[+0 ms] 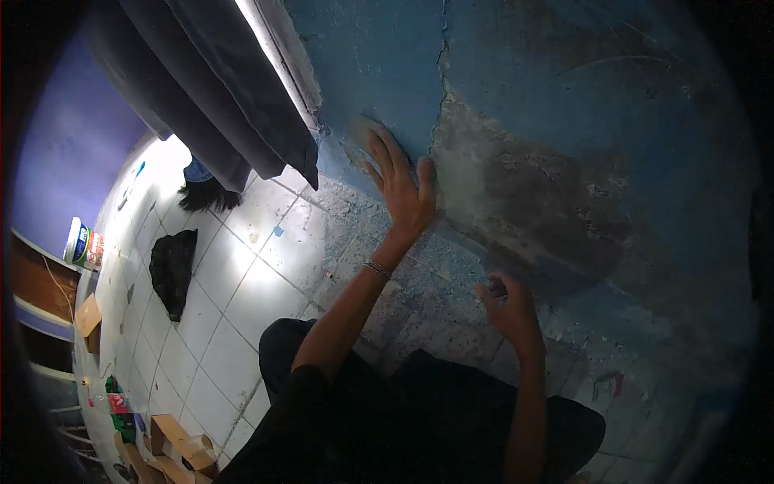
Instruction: The person sands a wall with sandpaper, folds the sandpaper by hand, and sands the wall.
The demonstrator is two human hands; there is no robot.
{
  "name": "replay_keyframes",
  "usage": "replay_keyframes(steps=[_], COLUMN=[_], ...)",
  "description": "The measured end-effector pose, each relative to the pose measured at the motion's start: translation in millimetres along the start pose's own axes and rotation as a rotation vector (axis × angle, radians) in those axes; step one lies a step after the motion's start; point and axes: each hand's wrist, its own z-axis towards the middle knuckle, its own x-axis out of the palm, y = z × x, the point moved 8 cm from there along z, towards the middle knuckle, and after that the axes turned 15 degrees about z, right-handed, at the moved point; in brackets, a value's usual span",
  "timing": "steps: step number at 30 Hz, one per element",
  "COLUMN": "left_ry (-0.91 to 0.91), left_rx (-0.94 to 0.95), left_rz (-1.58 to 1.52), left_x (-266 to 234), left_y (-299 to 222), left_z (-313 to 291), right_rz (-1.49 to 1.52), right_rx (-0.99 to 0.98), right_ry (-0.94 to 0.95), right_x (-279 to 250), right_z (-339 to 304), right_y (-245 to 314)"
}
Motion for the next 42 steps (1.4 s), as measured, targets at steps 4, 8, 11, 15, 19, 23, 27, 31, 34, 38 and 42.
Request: replay_keyframes(steps=[4, 8, 11, 15, 19, 23, 27, 31, 34, 38, 42], left_ry=[-0.015, 0.073, 0.093, 0.004, -0.011, 0.005, 0.05, 0.046, 0.024, 0.08, 0.092], left_rx=[0.02, 0.023, 0.043, 0.016, 0.007, -0.03, 0.007, -0.036, -0.079, -0.151, -0.112], left_rz=[-0.024, 0.023, -0.009, -0.052, -0.006, -0.042, -0.039, -0.04, -0.059, -0.119, -0.006], left_x=[12, 26, 27, 15, 0, 18, 25, 5, 3, 32, 30], left_y=[-1, -11, -11, -10, 3, -10, -17, 0, 0, -5, -7], left_z=[-18, -47, -41, -25, 5, -29, -39, 0, 4, -42, -32], right_rz=[0.013, -0.04, -0.02, 0.004, 0.001, -0.018, -0.001, -0.031, -0.039, -0.048, -0.04], right_rx=[-0.005, 0.06, 0.07, 0.005, 0.029, 0.004, 0.054, 0.098, 0.1, 0.102, 0.126], right_ry=[-0.024, 0.013, 0.018, 0.048, -0.015, -0.007, -0.029, 0.053, 0.061, 0.059, 0.053], right_x=[3, 3, 2, 1, -1, 2, -3, 3, 1, 4, 1], right_z=[1, -2, 0, 0, 3, 4, -1, 1, 0, 1, -1], right_y=[7, -2, -1, -2, -8, -4, -4, -8, -6, -8, -14])
